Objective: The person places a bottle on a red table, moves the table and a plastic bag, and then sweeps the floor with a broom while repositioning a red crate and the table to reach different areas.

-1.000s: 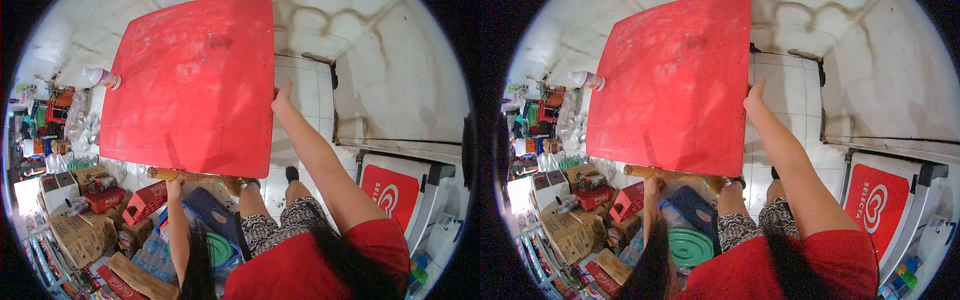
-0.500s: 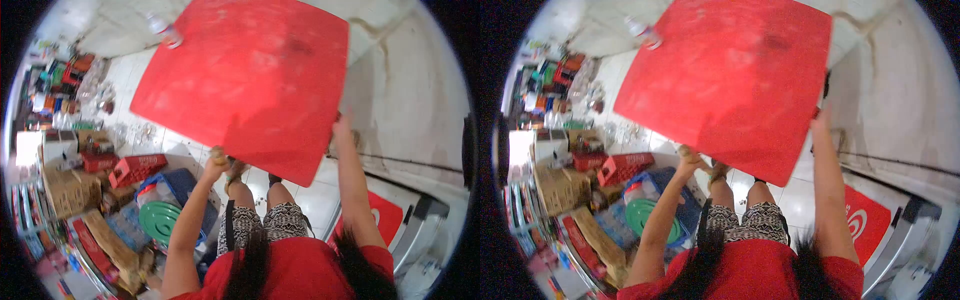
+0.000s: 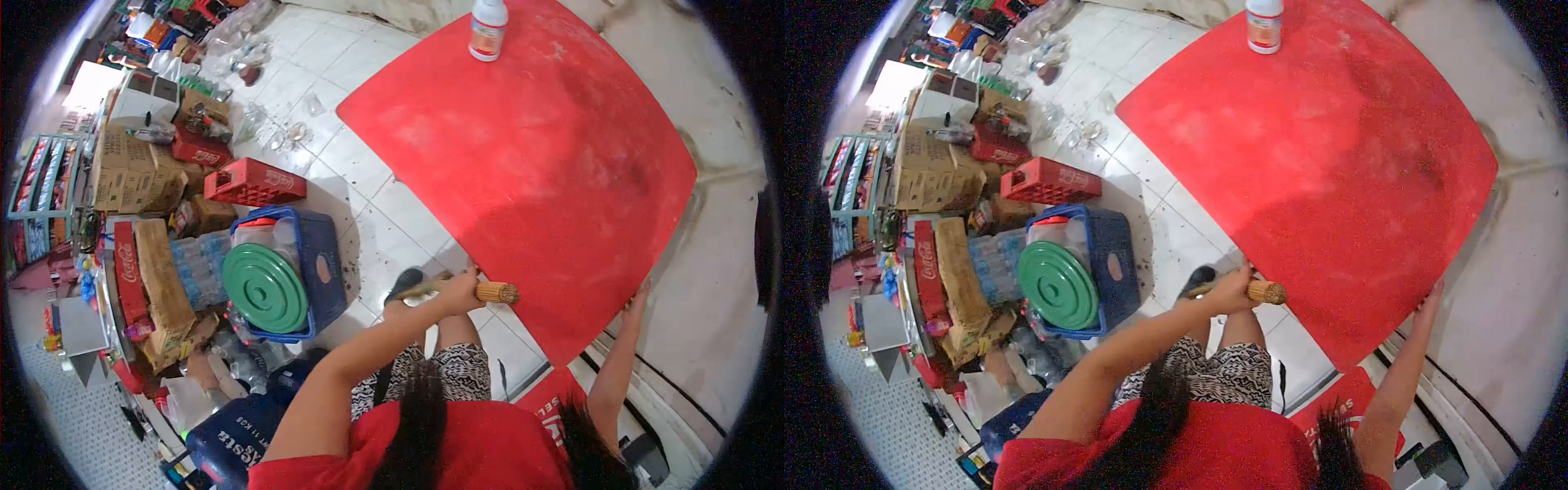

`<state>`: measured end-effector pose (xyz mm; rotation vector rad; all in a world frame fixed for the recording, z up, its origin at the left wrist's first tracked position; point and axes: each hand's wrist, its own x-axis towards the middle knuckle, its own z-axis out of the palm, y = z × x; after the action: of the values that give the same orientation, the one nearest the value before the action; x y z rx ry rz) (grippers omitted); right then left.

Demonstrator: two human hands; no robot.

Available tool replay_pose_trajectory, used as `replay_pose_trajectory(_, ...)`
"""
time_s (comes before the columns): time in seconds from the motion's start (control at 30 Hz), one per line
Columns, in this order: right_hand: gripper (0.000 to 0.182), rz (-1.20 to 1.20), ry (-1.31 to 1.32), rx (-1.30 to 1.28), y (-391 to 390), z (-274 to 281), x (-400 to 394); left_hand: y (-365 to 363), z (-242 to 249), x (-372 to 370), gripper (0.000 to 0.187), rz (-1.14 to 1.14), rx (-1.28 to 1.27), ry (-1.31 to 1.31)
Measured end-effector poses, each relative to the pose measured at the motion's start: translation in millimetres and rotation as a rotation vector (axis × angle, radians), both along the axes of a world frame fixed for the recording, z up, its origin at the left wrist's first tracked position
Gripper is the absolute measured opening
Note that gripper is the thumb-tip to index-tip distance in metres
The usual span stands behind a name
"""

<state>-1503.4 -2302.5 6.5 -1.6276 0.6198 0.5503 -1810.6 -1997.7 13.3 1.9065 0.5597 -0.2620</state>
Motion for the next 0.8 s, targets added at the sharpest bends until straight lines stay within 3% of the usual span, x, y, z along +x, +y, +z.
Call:
replay_pose_trajectory(0.03,0.067,0.094,-0.064,-0.18,9,20,-19,0,-8,-5,0.081,0.068,-0.084,-0.162)
replay_pose_trajectory(0.07,0.062,0.083,-0.268,-0.26,2,10,-30,0,-14,-11,0.086,0.052,-0.087,-0.114)
replay_pose_trajectory(0.1,0.058,0.065,-0.475,-0.343,-7,0,-45,2,-21,-18,0.086,0.065,-0.065,-0.247)
replay_pose_trajectory(0.17,0.053,0.05,-0.608,-0.674,-22,-8,-99,14,-34,-25,0.086,0.063,-0.046,-0.391)
replay_pose_trajectory(0.2,0.053,-0.092,-0.502,-0.807,-1,11,-142,26,-34,-32,0.083,0.143,-0.169,-0.319)
replay_pose_trajectory(0.23,0.056,-0.044,-0.365,-0.928,-11,1,-174,37,-37,-37,0.08,0.22,-0.294,-0.244)
replay_pose_trajectory(0.27,0.064,-0.361,-0.256,-0.528,-13,-13,-206,51,-58,-43,0.074,0.206,-0.209,-0.338)
replay_pose_trajectory(0.33,0.074,-0.598,0.242,0.241,-11,-26,-263,79,-50,-45,0.069,0.506,-0.305,-0.385)
replay_pose_trajectory(0.37,0.074,-0.609,0.239,0.248,8,-16,-275,90,-21,-37,0.057,0.743,-0.28,-0.425)
replay_pose_trajectory(0.4,0.076,-0.777,0.396,0.478,36,0,-277,106,-29,-38,0.053,0.829,-0.319,-0.527)
replay_pose_trajectory(0.43,0.077,-0.94,0.552,0.718,54,10,-276,128,-31,-40,0.043,0.837,-0.256,-0.434)
replay_pose_trajectory(0.47,0.076,-0.82,0.401,0.848,61,-6,-276,146,-37,-39,0.033,0.914,-0.31,-0.498)
replay_pose_trajectory(0.5,0.066,-1.007,0.353,0.777,82,3,-261,160,-23,-34,0.03,0.957,-0.204,-0.473)
replay_pose_trajectory(0.53,0.059,-0.934,0.224,0.873,79,-15,-248,183,-15,-34,0.057,0.773,-0.149,-0.245)
replay_pose_trajectory(0.6,0.049,-0.873,0.084,0.917,75,-17,-234,196,25,-21,0.048,0.695,-0.173,-0.246)
replay_pose_trajectory(0.67,0.045,-0.935,0.098,0.861,91,10,-231,210,19,-4,0.047,0.659,-0.169,-0.315)
replay_pose_trajectory(0.73,0.046,-1.003,0.072,0.842,90,21,-230,210,13,2,0.036,0.609,-0.059,-0.395)
replay_pose_trajectory(0.77,0.046,-0.982,0.099,0.836,90,26,-227,207,11,2,0.027,0.554,-0.153,-0.514)
replay_pose_trajectory(0.8,0.045,-0.958,0.13,0.833,88,30,-223,196,24,1,0.018,0.566,-0.165,-0.448)
